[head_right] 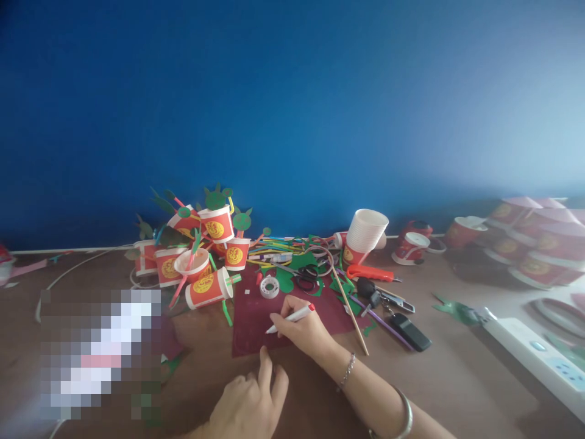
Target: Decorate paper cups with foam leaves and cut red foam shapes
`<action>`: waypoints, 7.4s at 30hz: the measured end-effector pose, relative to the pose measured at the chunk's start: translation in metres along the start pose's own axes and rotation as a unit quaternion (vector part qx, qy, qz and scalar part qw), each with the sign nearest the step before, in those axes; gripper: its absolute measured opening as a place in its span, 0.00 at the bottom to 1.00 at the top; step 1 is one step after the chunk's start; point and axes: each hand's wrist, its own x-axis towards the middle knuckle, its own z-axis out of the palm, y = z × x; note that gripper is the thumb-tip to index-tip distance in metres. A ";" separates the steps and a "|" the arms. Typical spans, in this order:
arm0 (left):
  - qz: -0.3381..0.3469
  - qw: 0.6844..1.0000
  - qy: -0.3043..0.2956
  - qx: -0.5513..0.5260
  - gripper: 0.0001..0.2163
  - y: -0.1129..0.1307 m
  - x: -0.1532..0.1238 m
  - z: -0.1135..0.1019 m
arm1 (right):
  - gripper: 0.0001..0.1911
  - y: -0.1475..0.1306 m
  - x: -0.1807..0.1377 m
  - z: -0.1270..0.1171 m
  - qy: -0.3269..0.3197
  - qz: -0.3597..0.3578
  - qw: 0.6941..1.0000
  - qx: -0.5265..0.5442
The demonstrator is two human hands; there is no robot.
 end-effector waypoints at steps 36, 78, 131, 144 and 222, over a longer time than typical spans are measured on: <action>0.016 0.999 -0.048 -0.012 0.11 -0.002 0.004 -0.010 | 0.13 -0.009 -0.002 -0.001 0.012 0.000 1.000 0.013; 0.024 0.995 -0.088 -0.031 0.12 -0.002 0.004 -0.015 | 0.16 -0.009 -0.001 -0.001 0.061 0.013 0.997 0.036; 0.035 0.989 -0.135 -0.043 0.12 -0.003 0.005 -0.018 | 0.12 -0.010 -0.008 0.003 0.032 0.009 0.998 -0.060; 0.038 0.987 -0.146 -0.047 0.11 -0.005 0.006 -0.022 | 0.13 -0.012 -0.008 0.004 0.017 0.002 0.997 -0.071; 0.046 0.987 -0.145 -0.046 0.11 -0.007 0.007 -0.025 | 0.12 -0.008 -0.008 0.005 0.025 0.011 0.998 -0.051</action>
